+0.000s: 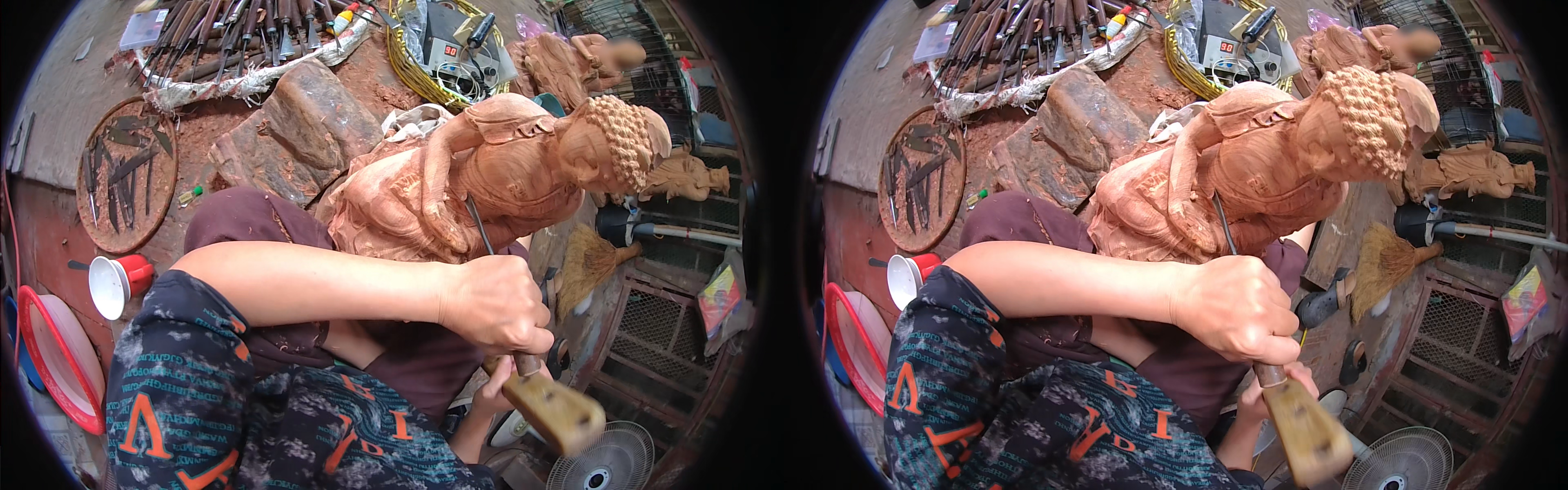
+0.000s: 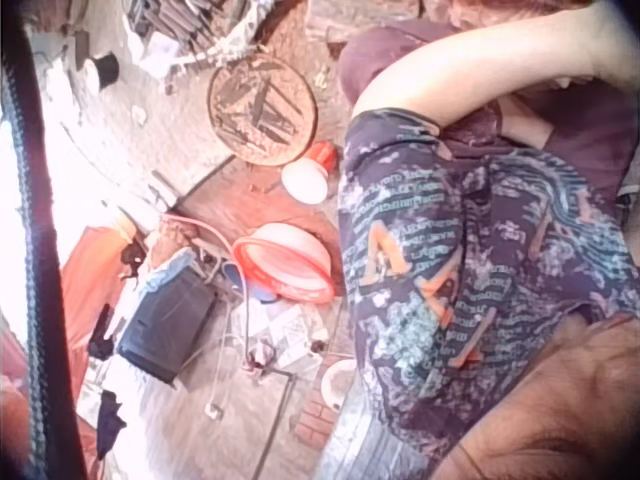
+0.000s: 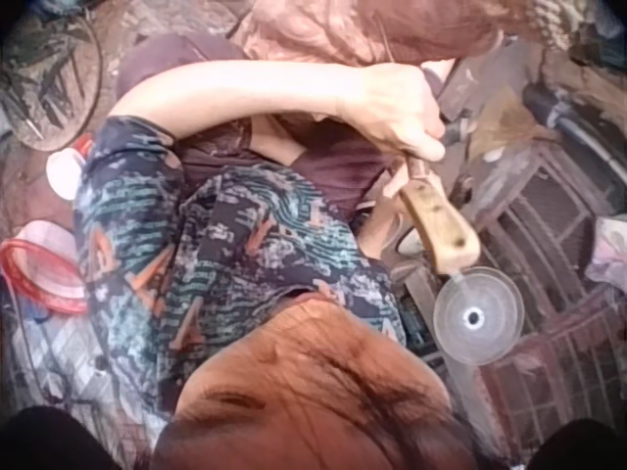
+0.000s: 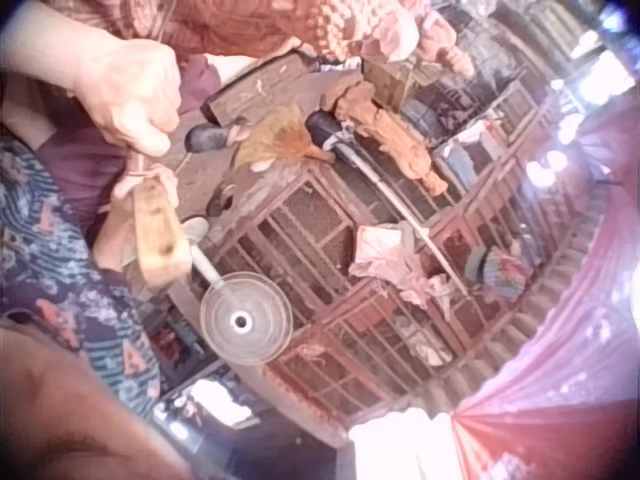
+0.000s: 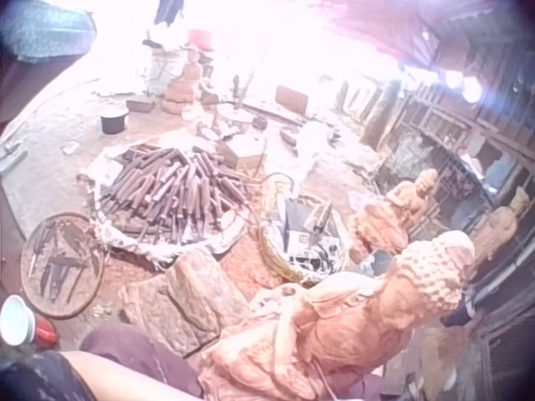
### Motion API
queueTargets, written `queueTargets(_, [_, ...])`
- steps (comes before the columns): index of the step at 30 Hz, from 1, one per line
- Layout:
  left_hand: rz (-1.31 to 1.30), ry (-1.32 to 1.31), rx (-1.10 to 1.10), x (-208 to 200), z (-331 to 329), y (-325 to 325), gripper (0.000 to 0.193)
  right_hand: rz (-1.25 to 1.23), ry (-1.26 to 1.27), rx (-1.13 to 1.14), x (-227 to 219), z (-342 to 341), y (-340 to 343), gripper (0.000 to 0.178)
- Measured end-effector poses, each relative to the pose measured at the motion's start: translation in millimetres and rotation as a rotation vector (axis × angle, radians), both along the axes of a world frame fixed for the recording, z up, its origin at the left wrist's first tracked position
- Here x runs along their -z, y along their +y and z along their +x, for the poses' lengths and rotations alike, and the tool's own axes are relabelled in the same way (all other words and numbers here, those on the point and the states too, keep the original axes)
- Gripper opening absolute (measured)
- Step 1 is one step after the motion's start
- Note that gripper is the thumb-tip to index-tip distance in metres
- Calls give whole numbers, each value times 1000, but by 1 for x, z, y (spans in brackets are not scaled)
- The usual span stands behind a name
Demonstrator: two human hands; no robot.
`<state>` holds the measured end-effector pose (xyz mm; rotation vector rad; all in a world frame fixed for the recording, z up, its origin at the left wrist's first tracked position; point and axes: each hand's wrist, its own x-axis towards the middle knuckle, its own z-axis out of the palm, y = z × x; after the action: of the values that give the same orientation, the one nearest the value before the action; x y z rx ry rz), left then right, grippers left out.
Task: The person carves a wooden statue of a seated figure using a chisel and mallet. They refine the details of the figure's torso and clothing folds while sitting on the floor. A white dog approaches and is briefly petted before the carving continues.
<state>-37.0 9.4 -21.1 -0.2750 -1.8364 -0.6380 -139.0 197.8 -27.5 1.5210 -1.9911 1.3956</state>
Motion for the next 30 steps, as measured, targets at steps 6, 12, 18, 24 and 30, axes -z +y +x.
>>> queueTargets(6, [-17, -37, 10, 3, 4, -1, 22, 432, 196, 67, -5, -7, 14, 35])
queueTargets(12, [-19, -30, -15, 2, 6, -2, 22, 301, 132, 2, 11, -15, 20, 39])
queueTargets(18, [89, -20, -225, 8, 0, 3, 23, 203, 136, 42, 6, -9, 11, 35])
queueTargets(24, [89, -3, -167, 10, 5, -1, 23, -128, -167, -168, -3, 6, -1, 26])
queueTargets(30, [73, -21, -156, 5, 20, 1, 25, 165, -449, 236, 34, -31, 46, 28])
